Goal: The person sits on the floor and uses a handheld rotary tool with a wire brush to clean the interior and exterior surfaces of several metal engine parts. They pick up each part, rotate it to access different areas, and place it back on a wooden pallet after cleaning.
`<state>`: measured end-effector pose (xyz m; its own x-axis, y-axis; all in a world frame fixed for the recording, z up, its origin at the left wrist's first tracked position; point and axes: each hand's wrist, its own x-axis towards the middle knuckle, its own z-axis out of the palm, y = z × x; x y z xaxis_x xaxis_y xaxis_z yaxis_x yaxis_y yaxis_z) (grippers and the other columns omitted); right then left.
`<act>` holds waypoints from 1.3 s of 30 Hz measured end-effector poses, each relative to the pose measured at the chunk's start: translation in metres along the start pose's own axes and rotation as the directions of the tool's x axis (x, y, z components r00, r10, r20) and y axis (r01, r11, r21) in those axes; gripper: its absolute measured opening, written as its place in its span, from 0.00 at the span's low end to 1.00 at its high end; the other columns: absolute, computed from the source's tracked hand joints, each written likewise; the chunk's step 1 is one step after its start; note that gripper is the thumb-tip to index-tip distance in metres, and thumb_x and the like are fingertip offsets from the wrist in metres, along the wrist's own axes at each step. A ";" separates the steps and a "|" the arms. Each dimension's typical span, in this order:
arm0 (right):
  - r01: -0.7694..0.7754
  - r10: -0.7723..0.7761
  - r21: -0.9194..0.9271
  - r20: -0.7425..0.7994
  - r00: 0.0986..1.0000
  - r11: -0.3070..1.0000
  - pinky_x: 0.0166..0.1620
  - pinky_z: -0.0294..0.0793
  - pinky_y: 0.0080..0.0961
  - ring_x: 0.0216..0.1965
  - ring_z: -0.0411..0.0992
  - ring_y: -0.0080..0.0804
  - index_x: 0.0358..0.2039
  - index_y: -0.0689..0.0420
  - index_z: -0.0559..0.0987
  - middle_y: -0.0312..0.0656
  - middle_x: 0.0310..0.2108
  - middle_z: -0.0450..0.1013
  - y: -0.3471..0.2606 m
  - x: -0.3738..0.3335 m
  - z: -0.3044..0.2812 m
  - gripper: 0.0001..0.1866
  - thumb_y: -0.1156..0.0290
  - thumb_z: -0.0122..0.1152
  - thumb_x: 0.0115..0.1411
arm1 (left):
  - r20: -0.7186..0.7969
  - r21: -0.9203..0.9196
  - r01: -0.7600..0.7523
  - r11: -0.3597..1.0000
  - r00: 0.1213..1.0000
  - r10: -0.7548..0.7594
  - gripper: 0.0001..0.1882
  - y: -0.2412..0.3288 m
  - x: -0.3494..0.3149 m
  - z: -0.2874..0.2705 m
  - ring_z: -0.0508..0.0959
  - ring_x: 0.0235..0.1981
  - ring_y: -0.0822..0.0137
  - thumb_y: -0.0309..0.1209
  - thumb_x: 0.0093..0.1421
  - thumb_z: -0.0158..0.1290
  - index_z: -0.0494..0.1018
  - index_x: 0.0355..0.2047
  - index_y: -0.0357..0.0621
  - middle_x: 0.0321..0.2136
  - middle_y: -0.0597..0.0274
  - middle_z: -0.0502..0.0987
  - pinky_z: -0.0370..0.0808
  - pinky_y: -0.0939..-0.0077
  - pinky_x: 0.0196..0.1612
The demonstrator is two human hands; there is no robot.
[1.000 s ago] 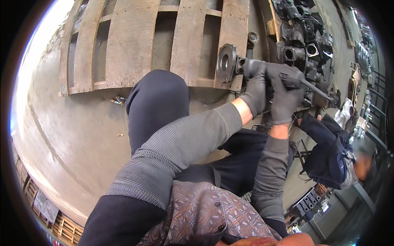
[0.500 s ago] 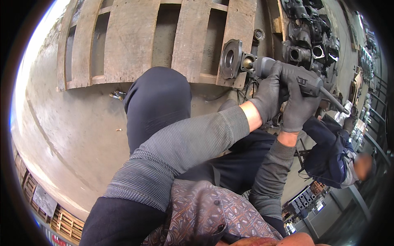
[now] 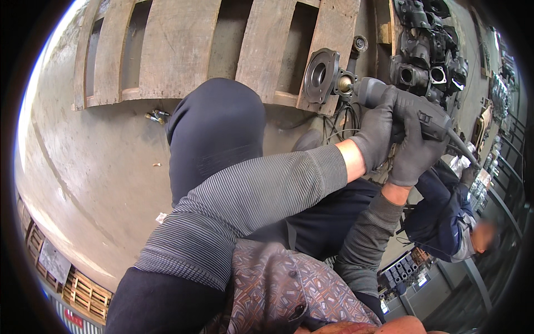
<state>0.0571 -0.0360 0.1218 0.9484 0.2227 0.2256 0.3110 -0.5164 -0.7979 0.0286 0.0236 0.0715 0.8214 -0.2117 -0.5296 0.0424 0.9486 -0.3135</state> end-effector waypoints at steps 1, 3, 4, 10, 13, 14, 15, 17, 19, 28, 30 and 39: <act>-0.008 0.008 -0.001 0.000 1.000 1.000 0.56 0.77 0.30 0.50 0.77 0.33 0.57 0.70 0.71 0.49 0.52 0.75 0.000 0.001 0.000 0.29 0.82 0.72 0.54 | -0.004 0.000 0.007 1.000 1.000 -0.007 0.33 -0.001 0.002 0.000 0.81 0.39 0.67 0.61 0.66 0.53 0.74 0.52 0.43 0.42 0.62 0.82 0.81 0.68 0.44; -0.001 0.002 -0.019 0.030 1.000 1.000 0.56 0.78 0.30 0.50 0.77 0.34 0.57 0.71 0.71 0.49 0.52 0.75 0.000 0.002 -0.001 0.30 0.83 0.71 0.54 | 0.015 -0.044 0.001 0.999 1.000 -0.001 0.33 -0.004 0.003 0.000 0.81 0.41 0.66 0.61 0.66 0.53 0.74 0.53 0.44 0.43 0.62 0.81 0.80 0.68 0.47; 0.017 -0.017 -0.007 0.041 0.999 1.000 0.56 0.78 0.30 0.50 0.77 0.34 0.57 0.71 0.71 0.49 0.52 0.75 0.000 0.002 -0.001 0.30 0.83 0.71 0.54 | 0.022 -0.061 -0.004 0.998 1.000 0.005 0.33 -0.003 0.005 0.000 0.81 0.42 0.66 0.62 0.66 0.53 0.74 0.53 0.44 0.44 0.61 0.81 0.80 0.69 0.48; 0.010 -0.010 0.013 0.006 1.000 1.000 0.57 0.77 0.30 0.50 0.77 0.35 0.57 0.70 0.69 0.50 0.53 0.75 -0.002 0.001 0.000 0.30 0.84 0.70 0.55 | 0.059 -0.102 0.004 0.995 0.998 0.003 0.31 -0.004 0.004 0.001 0.82 0.46 0.60 0.57 0.69 0.52 0.73 0.53 0.40 0.47 0.55 0.80 0.80 0.63 0.54; 0.022 -0.022 0.048 -0.003 1.000 0.999 0.57 0.77 0.31 0.50 0.77 0.34 0.56 0.70 0.70 0.50 0.52 0.76 -0.004 0.001 0.000 0.29 0.84 0.70 0.55 | 0.043 -0.067 -0.016 0.998 0.999 0.019 0.30 -0.005 0.002 0.002 0.82 0.45 0.64 0.58 0.67 0.53 0.74 0.53 0.43 0.46 0.59 0.81 0.78 0.66 0.53; 0.018 -0.018 0.005 -0.008 1.000 1.000 0.57 0.78 0.31 0.50 0.77 0.34 0.56 0.70 0.71 0.50 0.52 0.76 -0.005 0.001 0.000 0.28 0.85 0.70 0.55 | 0.039 -0.074 -0.022 0.997 0.999 0.025 0.30 -0.006 0.001 0.002 0.82 0.44 0.64 0.58 0.67 0.53 0.74 0.52 0.43 0.45 0.59 0.81 0.78 0.66 0.52; 0.020 -0.020 -0.022 0.002 1.000 1.000 0.57 0.78 0.31 0.50 0.77 0.34 0.55 0.71 0.71 0.50 0.51 0.76 -0.006 0.002 0.000 0.28 0.85 0.70 0.55 | 0.043 -0.078 -0.026 0.997 0.999 0.030 0.30 -0.006 0.000 0.003 0.82 0.44 0.64 0.58 0.68 0.53 0.74 0.52 0.43 0.45 0.59 0.81 0.78 0.66 0.52; 0.017 -0.017 -0.028 0.000 1.000 0.999 0.57 0.78 0.31 0.50 0.77 0.34 0.54 0.71 0.72 0.50 0.51 0.77 -0.007 0.002 -0.001 0.27 0.85 0.70 0.55 | 0.049 -0.076 -0.038 0.996 0.998 0.042 0.30 -0.006 0.000 0.004 0.82 0.43 0.64 0.58 0.68 0.53 0.74 0.52 0.43 0.45 0.60 0.81 0.79 0.66 0.51; 0.030 -0.030 0.032 0.000 1.000 0.999 0.56 0.78 0.31 0.50 0.77 0.34 0.53 0.71 0.73 0.50 0.50 0.77 -0.007 0.001 -0.001 0.26 0.85 0.70 0.55 | 0.049 -0.067 -0.055 0.996 0.997 0.058 0.29 -0.006 -0.001 0.005 0.83 0.42 0.65 0.58 0.68 0.53 0.74 0.51 0.43 0.44 0.60 0.81 0.79 0.67 0.50; 0.038 -0.038 -0.003 0.005 0.999 0.999 0.57 0.77 0.32 0.51 0.77 0.34 0.54 0.71 0.73 0.50 0.51 0.77 -0.010 0.004 -0.001 0.26 0.84 0.70 0.55 | 0.067 -0.117 -0.047 0.992 0.996 0.055 0.30 -0.007 -0.001 0.010 0.83 0.42 0.64 0.57 0.67 0.54 0.73 0.53 0.42 0.44 0.59 0.81 0.80 0.67 0.50; 0.045 -0.048 -0.075 -0.041 0.998 0.996 0.56 0.78 0.32 0.49 0.78 0.34 0.52 0.70 0.76 0.48 0.49 0.78 -0.012 0.003 -0.001 0.22 0.82 0.69 0.57 | 0.051 -0.155 -0.014 0.988 0.998 0.022 0.30 -0.008 -0.001 0.012 0.83 0.44 0.61 0.55 0.68 0.54 0.71 0.54 0.40 0.45 0.56 0.80 0.80 0.64 0.53; 0.013 -0.014 -0.058 -0.021 1.000 0.998 0.56 0.78 0.31 0.49 0.77 0.33 0.55 0.69 0.73 0.49 0.51 0.76 -0.002 0.000 -0.008 0.26 0.85 0.69 0.55 | 0.016 -0.089 -0.030 0.996 0.999 0.032 0.31 -0.008 -0.003 0.007 0.82 0.41 0.65 0.59 0.67 0.54 0.75 0.51 0.41 0.43 0.60 0.81 0.80 0.68 0.47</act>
<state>0.0573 -0.0412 0.1283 0.9449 0.2129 0.2485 0.3264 -0.5604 -0.7611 0.0298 0.0185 0.0811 0.8315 -0.1776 -0.5264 -0.0331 0.9300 -0.3661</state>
